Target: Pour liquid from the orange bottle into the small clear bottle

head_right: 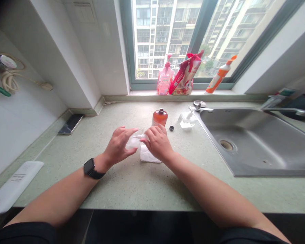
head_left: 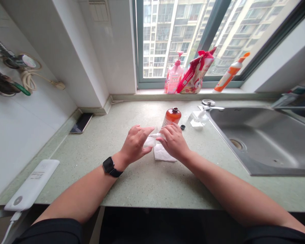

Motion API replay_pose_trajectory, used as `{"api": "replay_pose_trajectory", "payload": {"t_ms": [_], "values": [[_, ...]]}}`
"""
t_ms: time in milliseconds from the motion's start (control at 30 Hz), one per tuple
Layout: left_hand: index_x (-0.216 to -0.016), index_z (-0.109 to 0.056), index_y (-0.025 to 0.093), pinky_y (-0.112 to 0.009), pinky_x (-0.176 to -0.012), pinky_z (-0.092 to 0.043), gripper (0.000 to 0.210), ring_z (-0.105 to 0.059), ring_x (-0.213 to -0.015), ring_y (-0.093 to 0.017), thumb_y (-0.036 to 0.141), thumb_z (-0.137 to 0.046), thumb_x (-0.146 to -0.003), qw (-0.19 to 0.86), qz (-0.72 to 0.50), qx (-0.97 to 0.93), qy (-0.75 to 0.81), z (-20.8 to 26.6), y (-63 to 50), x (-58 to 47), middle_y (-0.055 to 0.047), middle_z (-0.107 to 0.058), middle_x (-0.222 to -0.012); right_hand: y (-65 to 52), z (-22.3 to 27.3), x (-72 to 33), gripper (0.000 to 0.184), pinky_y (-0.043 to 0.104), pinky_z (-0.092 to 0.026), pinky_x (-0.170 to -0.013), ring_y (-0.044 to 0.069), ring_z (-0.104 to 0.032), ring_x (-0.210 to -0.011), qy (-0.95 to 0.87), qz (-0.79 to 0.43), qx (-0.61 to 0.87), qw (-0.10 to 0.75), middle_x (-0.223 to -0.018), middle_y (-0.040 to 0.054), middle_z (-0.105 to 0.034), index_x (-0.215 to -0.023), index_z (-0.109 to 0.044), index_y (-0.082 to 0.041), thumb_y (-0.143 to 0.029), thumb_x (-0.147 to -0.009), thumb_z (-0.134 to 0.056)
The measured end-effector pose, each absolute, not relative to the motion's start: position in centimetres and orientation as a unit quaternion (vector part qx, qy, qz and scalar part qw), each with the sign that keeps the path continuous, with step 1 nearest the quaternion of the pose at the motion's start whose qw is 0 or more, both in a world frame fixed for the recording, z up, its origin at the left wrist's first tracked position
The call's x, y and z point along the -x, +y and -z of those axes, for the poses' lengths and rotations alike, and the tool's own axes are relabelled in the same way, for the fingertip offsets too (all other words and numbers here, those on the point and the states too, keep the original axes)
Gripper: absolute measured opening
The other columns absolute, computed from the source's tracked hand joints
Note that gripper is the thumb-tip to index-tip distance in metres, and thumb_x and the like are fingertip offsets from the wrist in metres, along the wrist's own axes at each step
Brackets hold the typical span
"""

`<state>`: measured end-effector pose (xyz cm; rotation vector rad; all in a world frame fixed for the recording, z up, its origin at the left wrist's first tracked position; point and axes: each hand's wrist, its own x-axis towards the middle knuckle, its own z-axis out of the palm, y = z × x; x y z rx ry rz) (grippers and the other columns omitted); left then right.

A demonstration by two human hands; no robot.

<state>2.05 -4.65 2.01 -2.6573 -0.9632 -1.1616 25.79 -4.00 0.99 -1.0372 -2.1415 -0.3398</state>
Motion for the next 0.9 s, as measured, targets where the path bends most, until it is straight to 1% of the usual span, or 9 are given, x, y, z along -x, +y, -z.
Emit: {"api": "replay_pose_trajectory", "payload": {"t_ms": [133, 200, 300, 400, 467, 533, 667, 733, 900], "values": [[-0.155, -0.048, 0.023, -0.054, -0.121, -0.045, 0.077, -0.067, -0.116, -0.03, 0.031, -0.082, -0.086, 0.013, 0.382, 0.863, -0.33, -1.9, -4.5, -1.7, -0.009, -0.075, -0.134, -4.0, -1.1, -26.0, 0.019, 0.053, -0.048, -0.114, 0.029, -0.065, -0.11, -0.845, 0.136, 0.368, 0.364, -0.108, 0.0108, -0.072, -0.111, -0.065, -0.022, -0.04, -0.108, -0.059], [-0.156, -0.048, 0.024, -0.055, -0.122, -0.045, 0.077, -0.067, -0.116, -0.03, 0.034, -0.082, -0.087, 0.011, 0.385, 0.861, -0.333, -1.9, -4.4, -1.6, -0.009, -0.075, -0.134, -4.1, -1.3, -26.0, 0.017, 0.054, -0.05, -0.114, 0.03, -0.065, -0.12, -0.851, 0.123, 0.356, 0.367, -0.113, 0.0101, -0.071, -0.12, -0.064, -0.025, -0.034, -0.107, -0.061], [-0.155, -0.048, 0.025, -0.055, -0.122, -0.044, 0.074, -0.067, -0.119, -0.03, 0.034, -0.08, -0.089, 0.021, 0.394, 0.855, -0.338, -1.9, -4.4, -1.4, -0.009, -0.074, -0.135, -4.4, -1.7, -26.0, 0.034, 0.056, -0.052, -0.116, 0.033, -0.059, -0.136, -0.846, 0.098, 0.346, 0.392, -0.129, 0.0126, -0.067, -0.14, -0.057, -0.028, -0.029, -0.106, -0.062], [-0.156, -0.047, 0.024, -0.055, -0.123, -0.043, 0.074, -0.068, -0.12, -0.03, 0.033, -0.079, -0.09, 0.028, 0.396, 0.853, -0.338, -1.9, -4.5, -1.5, -0.01, -0.074, -0.135, -4.8, -2.1, -26.0, 0.062, 0.061, -0.051, -0.118, 0.037, -0.054, -0.145, -0.828, 0.073, 0.358, 0.426, -0.149, 0.0188, -0.057, -0.158, -0.042, -0.027, -0.04, -0.103, -0.068], [-0.157, -0.046, 0.025, -0.055, -0.122, -0.044, 0.076, -0.068, -0.119, -0.03, 0.032, -0.079, -0.09, 0.028, 0.389, 0.857, -0.338, -1.9, -4.5, -1.6, -0.009, -0.074, -0.137, -4.9, -2.2, -25.9, 0.073, 0.063, -0.051, -0.119, 0.039, -0.055, -0.144, -0.817, 0.06, 0.378, 0.432, -0.153, 0.0194, -0.055, -0.164, -0.034, -0.029, -0.046, -0.102, -0.069], [-0.158, -0.045, 0.026, -0.055, -0.122, -0.044, 0.077, -0.068, -0.12, -0.03, 0.033, -0.079, -0.09, 0.029, 0.388, 0.856, -0.34, -1.9, -4.6, -1.6, -0.009, -0.074, -0.138, -4.8, -2.1, -26.0, 0.075, 0.065, -0.051, -0.119, 0.039, -0.056, -0.143, -0.809, 0.058, 0.396, 0.431, -0.151, 0.0183, -0.056, -0.166, -0.031, -0.031, -0.045, -0.102, -0.067], [-0.159, -0.042, 0.026, -0.054, -0.121, -0.045, 0.077, -0.067, -0.125, -0.031, 0.037, -0.079, -0.092, 0.038, 0.414, 0.837, -0.356, -2.0, -4.5, -1.4, -0.011, -0.073, -0.14, -4.1, -1.8, -26.8, 0.068, 0.065, -0.053, -0.116, 0.038, -0.06, -0.138, -0.789, 0.066, 0.424, 0.44, -0.144, 0.0163, -0.06, -0.165, -0.032, -0.033, -0.023, -0.104, -0.058], [-0.16, -0.041, 0.026, -0.054, -0.121, -0.045, 0.078, -0.067, -0.126, -0.032, 0.037, -0.079, -0.093, 0.038, 0.421, 0.83, -0.363, -2.1, -4.5, -1.2, -0.011, -0.072, -0.141, -3.9, -1.9, -27.3, 0.069, 0.065, -0.054, -0.115, 0.038, -0.062, -0.134, -0.78, 0.061, 0.43, 0.45, -0.141, 0.0157, -0.062, -0.165, -0.033, -0.033, -0.018, -0.101, -0.055], [-0.159, -0.042, 0.025, -0.054, -0.12, -0.046, 0.075, -0.066, -0.126, -0.032, 0.039, -0.078, -0.094, 0.031, 0.409, 0.836, -0.364, -1.9, -4.7, -1.5, -0.012, -0.072, -0.141, -4.7, -2.4, -27.3, 0.07, 0.06, -0.057, -0.111, 0.036, -0.062, -0.133, -0.806, 0.01, 0.375, 0.459, -0.145, 0.0145, -0.063, -0.166, -0.032, -0.031, -0.032, -0.102, -0.059]]}}
